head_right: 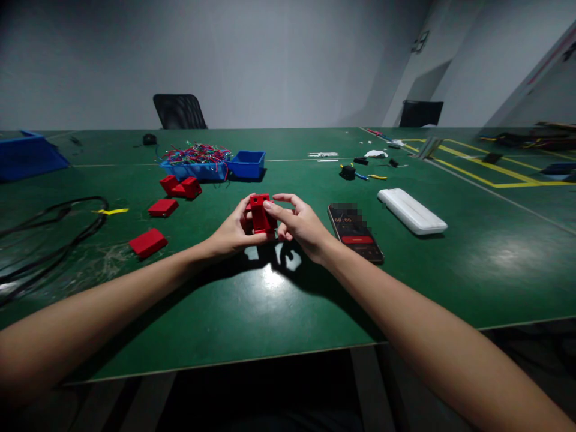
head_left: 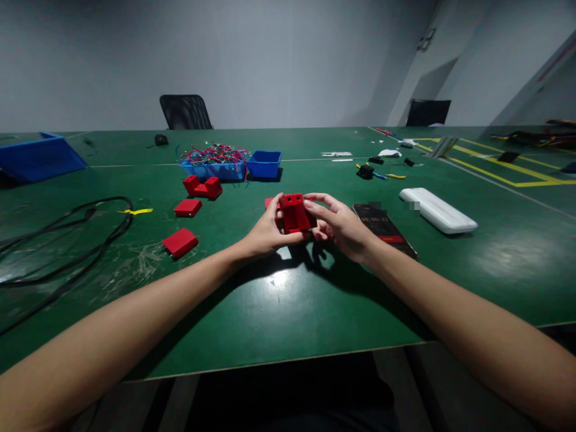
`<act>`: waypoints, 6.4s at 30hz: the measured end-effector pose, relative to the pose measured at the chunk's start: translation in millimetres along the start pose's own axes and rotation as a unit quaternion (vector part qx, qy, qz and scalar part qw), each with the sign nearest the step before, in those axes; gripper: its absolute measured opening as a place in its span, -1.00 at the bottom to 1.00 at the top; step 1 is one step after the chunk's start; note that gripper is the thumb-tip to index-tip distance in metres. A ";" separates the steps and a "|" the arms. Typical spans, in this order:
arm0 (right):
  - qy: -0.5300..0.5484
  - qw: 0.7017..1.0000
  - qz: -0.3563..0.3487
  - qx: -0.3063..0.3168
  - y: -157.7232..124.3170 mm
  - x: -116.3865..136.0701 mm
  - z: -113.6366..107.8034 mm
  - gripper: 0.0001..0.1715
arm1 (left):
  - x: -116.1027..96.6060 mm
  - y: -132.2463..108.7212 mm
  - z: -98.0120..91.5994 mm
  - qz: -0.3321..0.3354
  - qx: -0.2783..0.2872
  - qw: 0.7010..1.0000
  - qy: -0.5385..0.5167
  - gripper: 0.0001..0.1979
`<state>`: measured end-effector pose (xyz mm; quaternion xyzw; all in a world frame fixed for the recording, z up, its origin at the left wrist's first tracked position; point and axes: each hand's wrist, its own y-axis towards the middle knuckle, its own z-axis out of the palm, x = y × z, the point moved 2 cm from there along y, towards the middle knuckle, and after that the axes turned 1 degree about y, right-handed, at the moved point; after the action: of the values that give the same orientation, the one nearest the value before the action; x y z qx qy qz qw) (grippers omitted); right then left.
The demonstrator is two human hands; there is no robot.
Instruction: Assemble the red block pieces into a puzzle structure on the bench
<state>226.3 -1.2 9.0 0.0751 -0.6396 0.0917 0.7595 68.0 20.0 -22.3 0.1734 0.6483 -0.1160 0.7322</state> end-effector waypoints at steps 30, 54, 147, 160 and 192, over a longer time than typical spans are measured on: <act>-0.263 0.956 -0.130 -0.018 -6.5 7.0 -3.3 -0.20 | 6.4 6.6 1.5 0.071 0.054 0.994 0.064 0.05; -0.132 0.980 -0.140 0.050 2.2 -0.1 1.3 -0.57 | 4.0 1.3 -5.3 0.034 0.100 0.994 -0.013 -0.14; -0.385 0.905 -0.169 0.062 6.0 -11.4 -18.6 0.24 | -5.6 3.8 -22.8 0.075 -0.018 0.979 0.190 -0.29; -0.446 0.878 -0.165 0.058 4.4 -6.0 -16.0 0.29 | -6.0 0.1 -16.9 0.226 0.100 0.910 0.333 0.25; -0.632 0.766 -0.107 0.039 4.6 0.7 -22.8 -0.54 | 2.9 6.3 -22.6 0.218 0.086 0.918 0.320 0.03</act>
<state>247.2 8.5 5.8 0.2134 -0.9588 -0.0333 0.1846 50.3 35.1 -26.8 0.4007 0.7816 0.0530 0.4752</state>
